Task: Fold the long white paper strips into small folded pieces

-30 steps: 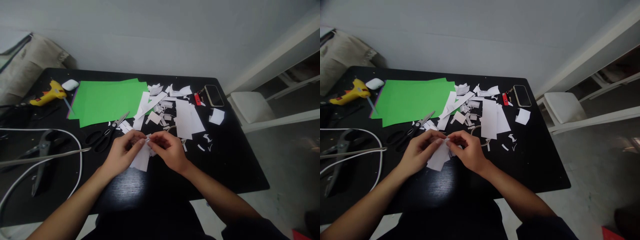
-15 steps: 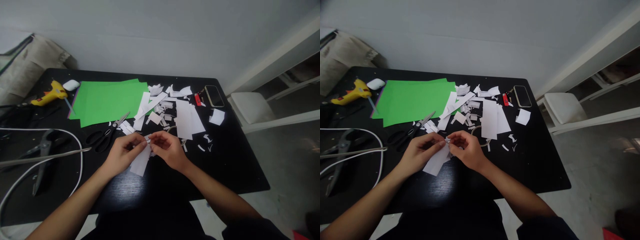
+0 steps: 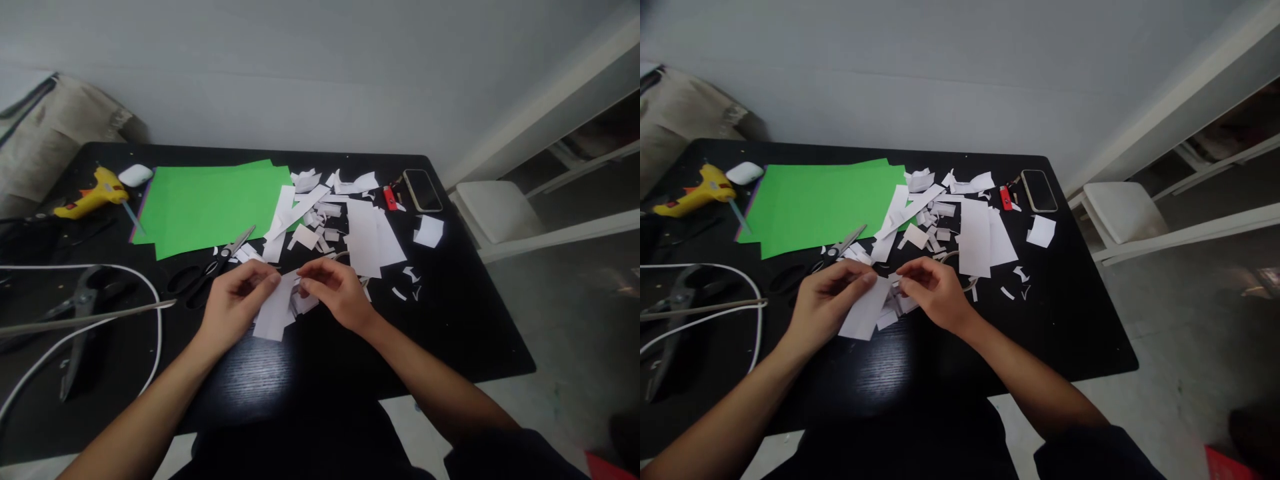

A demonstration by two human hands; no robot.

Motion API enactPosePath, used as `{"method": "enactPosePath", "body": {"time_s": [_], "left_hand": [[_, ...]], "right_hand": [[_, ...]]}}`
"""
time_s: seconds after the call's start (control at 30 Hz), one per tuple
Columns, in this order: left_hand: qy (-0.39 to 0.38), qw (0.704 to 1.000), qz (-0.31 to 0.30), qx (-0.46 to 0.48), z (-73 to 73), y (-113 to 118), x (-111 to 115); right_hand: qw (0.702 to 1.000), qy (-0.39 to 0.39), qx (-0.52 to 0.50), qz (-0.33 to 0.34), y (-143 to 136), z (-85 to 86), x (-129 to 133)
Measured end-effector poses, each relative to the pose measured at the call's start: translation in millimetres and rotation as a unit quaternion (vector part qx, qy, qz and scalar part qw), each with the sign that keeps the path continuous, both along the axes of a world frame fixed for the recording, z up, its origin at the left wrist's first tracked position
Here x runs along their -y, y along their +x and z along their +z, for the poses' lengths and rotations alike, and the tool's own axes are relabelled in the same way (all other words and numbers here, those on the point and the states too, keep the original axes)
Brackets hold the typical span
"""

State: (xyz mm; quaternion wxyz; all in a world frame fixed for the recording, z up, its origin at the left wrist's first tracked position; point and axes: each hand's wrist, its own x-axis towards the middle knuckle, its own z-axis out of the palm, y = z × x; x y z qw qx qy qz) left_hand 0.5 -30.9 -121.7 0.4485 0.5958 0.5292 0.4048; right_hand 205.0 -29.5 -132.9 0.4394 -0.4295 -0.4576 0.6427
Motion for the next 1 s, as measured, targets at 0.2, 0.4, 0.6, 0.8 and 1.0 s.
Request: {"method": "enactPosePath", "body": {"time_s": [0.2, 0.4, 0.6, 0.8, 1.0], "left_hand": [[-0.028, 0.997, -0.068, 0.004, -1.3, 5.0, 1.2], [-0.008, 0.984, -0.171, -0.053, -2.4, 0.1, -1.9], [0.012, 0.979, -0.19, -0.072, 4.1, -8.1, -8.3], [-0.004, 0.997, -0.076, -0.022, 10.3, -13.9, -14.0], [-0.033, 0.993, -0.114, 0.006, 2.1, -3.7, -7.1]], "right_hand": [[0.999, 0.031, 0.037, 0.017, -2.9, -0.2, 3.5], [0.989, 0.061, 0.107, 0.079, 2.4, -3.3, 3.2], [0.988, 0.039, 0.099, 0.116, 7.8, 0.4, -0.9], [0.997, 0.006, 0.058, 0.054, 11.9, 3.1, -9.3], [0.996, -0.037, 0.033, 0.077, 1.5, -1.9, -3.2]]}}
